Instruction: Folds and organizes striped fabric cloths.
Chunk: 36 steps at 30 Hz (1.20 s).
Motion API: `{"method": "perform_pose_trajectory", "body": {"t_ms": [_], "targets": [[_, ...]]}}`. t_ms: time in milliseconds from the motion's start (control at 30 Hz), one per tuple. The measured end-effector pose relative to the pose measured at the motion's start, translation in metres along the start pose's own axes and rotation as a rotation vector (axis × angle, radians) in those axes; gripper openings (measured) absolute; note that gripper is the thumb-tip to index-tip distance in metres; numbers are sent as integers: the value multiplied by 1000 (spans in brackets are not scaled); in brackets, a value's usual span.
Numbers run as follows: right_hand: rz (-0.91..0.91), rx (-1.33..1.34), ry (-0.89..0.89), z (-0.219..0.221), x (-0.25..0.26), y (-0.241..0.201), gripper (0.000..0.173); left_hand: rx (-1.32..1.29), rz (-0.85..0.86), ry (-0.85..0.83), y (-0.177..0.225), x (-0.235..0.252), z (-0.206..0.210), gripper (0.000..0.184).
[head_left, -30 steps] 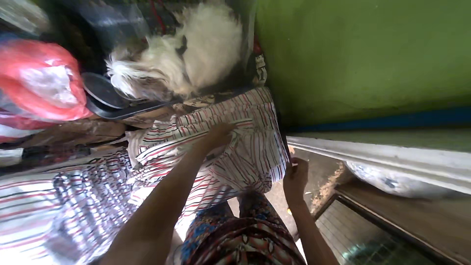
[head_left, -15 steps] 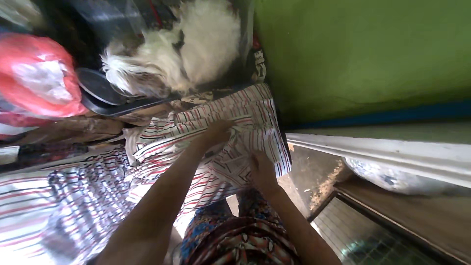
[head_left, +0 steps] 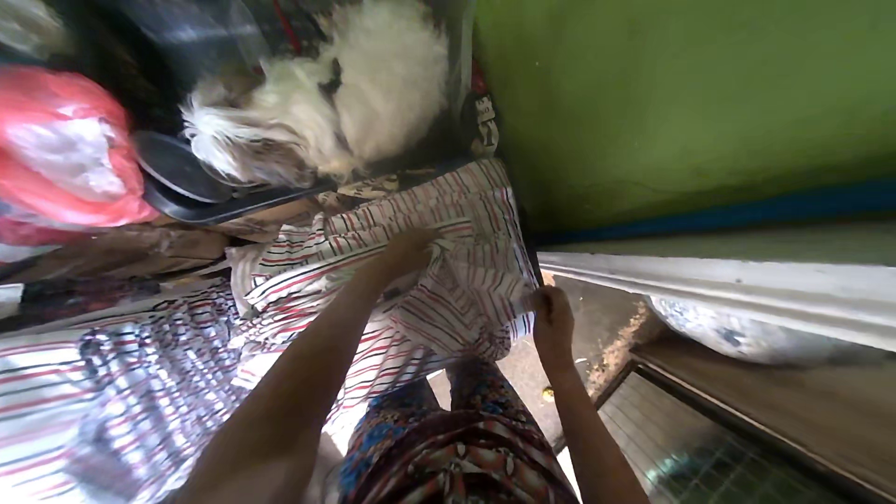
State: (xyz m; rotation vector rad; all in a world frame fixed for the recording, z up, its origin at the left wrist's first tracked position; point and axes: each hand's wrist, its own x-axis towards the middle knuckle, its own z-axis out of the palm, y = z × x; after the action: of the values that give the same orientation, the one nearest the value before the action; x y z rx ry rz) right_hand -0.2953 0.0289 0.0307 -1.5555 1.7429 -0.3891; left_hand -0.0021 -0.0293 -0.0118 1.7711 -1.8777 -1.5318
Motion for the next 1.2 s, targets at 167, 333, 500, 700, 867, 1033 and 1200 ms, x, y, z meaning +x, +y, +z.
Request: {"method": "perform_pose_trajectory", "body": {"t_ms": [167, 333, 500, 700, 867, 1033, 1200], "targets": [[-230, -152, -9, 16, -41, -1, 23, -19, 11, 0, -5, -1, 2, 42], [-797, -159, -231, 60, -53, -7, 19, -46, 22, 12, -6, 1, 1, 41], [-705, -302, -515, 60, -42, -29, 22, 6, 6, -5, -3, 0, 0, 40], [-341, -32, -534, 49, -31, -40, 28, -47, 39, 26, -12, 1, 4, 41], [-340, -217, -672, 45, -21, -46, 31, -49, 10, 13, -9, 1, 3, 42], [-528, -430, -740, 48, -25, -42, 39, -21, 3, -2, -8, 3, 2, 41], [-324, -280, -695, 19, -13, -61, 34, -73, 7, 27, -10, 2, 3, 42]]}}
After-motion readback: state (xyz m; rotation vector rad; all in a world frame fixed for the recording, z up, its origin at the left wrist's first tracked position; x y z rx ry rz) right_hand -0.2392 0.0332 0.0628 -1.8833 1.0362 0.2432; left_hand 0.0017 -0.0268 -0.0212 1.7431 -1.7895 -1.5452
